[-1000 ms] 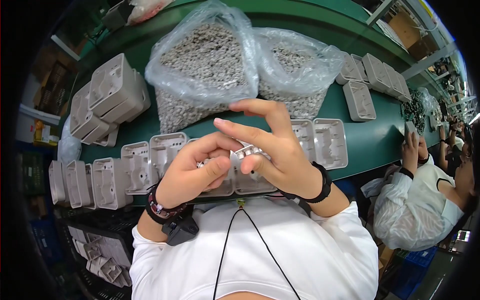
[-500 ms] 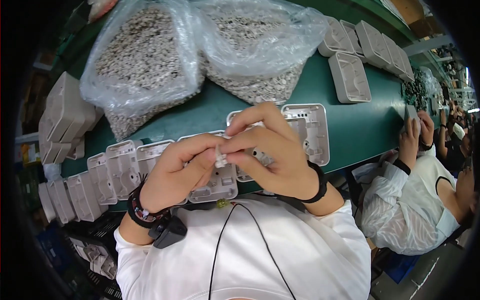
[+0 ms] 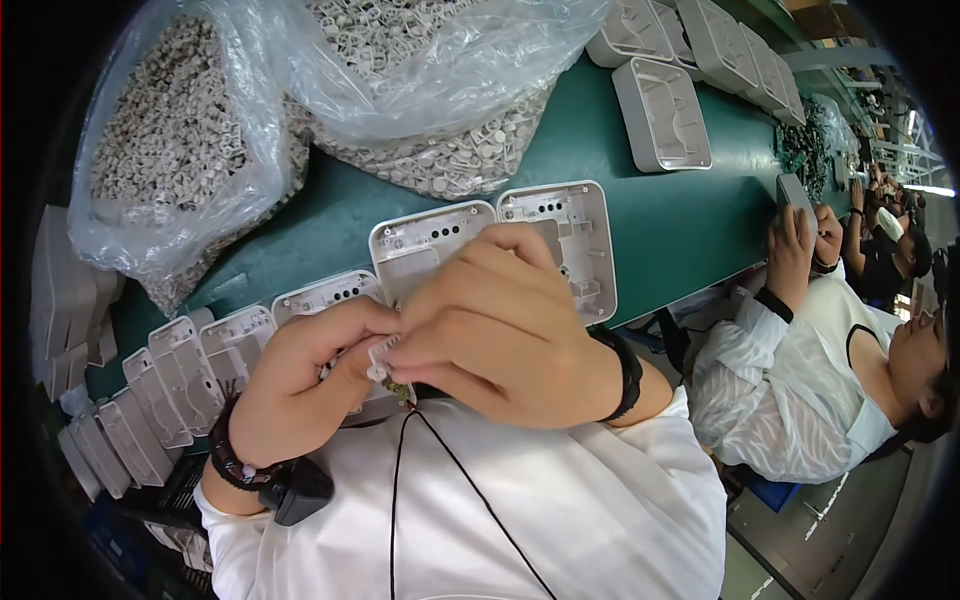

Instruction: The person picks up small white components from a bag and inserts them into the slots of plastic housings by hand. After filling the housings, the person stacks them together and moves them to the side of the workbench.

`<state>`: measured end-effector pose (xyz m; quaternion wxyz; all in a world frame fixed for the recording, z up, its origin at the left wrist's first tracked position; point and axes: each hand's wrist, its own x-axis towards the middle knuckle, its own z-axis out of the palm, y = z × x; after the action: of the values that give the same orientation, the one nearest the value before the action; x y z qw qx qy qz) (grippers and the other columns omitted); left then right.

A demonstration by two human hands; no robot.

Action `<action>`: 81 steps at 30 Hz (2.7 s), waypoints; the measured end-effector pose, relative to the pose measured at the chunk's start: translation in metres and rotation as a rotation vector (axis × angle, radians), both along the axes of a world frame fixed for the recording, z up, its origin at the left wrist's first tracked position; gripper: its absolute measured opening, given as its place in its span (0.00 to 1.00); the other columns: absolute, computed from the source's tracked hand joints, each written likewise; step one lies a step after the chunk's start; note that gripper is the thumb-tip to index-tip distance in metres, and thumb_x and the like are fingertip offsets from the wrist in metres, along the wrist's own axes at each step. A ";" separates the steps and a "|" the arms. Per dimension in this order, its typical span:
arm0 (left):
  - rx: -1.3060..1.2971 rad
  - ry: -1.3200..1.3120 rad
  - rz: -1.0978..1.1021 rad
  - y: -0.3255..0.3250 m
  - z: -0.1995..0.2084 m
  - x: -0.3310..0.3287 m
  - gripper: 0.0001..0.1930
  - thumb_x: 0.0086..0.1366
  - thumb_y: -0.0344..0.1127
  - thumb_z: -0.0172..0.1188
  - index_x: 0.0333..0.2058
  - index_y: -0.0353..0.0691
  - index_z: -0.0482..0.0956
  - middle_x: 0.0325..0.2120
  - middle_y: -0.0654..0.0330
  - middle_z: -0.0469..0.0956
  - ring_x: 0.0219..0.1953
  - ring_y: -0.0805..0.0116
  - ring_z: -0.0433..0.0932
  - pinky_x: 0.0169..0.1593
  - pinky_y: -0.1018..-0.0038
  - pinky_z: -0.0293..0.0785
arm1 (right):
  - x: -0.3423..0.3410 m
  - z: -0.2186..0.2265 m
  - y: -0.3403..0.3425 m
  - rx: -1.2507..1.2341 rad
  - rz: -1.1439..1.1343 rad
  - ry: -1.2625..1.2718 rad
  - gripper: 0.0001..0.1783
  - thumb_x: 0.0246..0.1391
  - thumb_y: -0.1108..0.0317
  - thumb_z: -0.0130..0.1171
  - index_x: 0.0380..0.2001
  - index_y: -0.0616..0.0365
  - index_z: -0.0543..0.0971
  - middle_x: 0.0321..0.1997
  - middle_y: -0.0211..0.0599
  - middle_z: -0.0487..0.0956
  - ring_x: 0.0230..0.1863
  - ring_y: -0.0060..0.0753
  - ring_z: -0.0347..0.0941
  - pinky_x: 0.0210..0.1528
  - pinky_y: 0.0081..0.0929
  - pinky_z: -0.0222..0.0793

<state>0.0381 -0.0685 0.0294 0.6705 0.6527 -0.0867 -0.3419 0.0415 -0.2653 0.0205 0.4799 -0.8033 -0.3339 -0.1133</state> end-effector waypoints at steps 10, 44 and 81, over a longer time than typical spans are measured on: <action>0.060 -0.070 0.407 0.057 -0.006 -0.008 0.14 0.68 0.42 0.46 0.34 0.35 0.68 0.12 0.72 0.58 0.12 0.87 0.53 0.16 0.86 0.46 | 0.045 0.000 -0.108 -0.697 -0.223 -0.187 0.08 0.32 0.72 0.65 0.21 0.55 0.77 0.32 0.32 0.72 0.33 0.36 0.65 0.36 0.29 0.61; -0.242 0.174 0.289 0.045 -0.020 -0.012 0.18 0.71 0.45 0.37 0.37 0.36 0.69 0.15 0.70 0.56 0.17 0.83 0.53 0.19 0.84 0.49 | -0.009 0.010 0.025 -0.463 -0.022 -0.032 0.14 0.36 0.69 0.64 0.31 0.55 0.77 0.39 0.38 0.73 0.34 0.42 0.67 0.35 0.32 0.60; 0.157 -0.219 -0.153 0.054 -0.019 -0.015 0.06 0.63 0.30 0.47 0.32 0.34 0.70 0.24 0.55 0.71 0.28 0.57 0.72 0.33 0.70 0.67 | -0.015 -0.021 0.049 -0.180 0.113 -0.004 0.12 0.33 0.72 0.64 0.27 0.56 0.76 0.31 0.32 0.72 0.28 0.32 0.69 0.26 0.24 0.60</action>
<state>0.0230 -0.0146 0.0099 0.5757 0.7281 -0.1818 -0.3247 0.0265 -0.2167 -0.0002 0.4109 -0.8227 -0.3886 -0.0573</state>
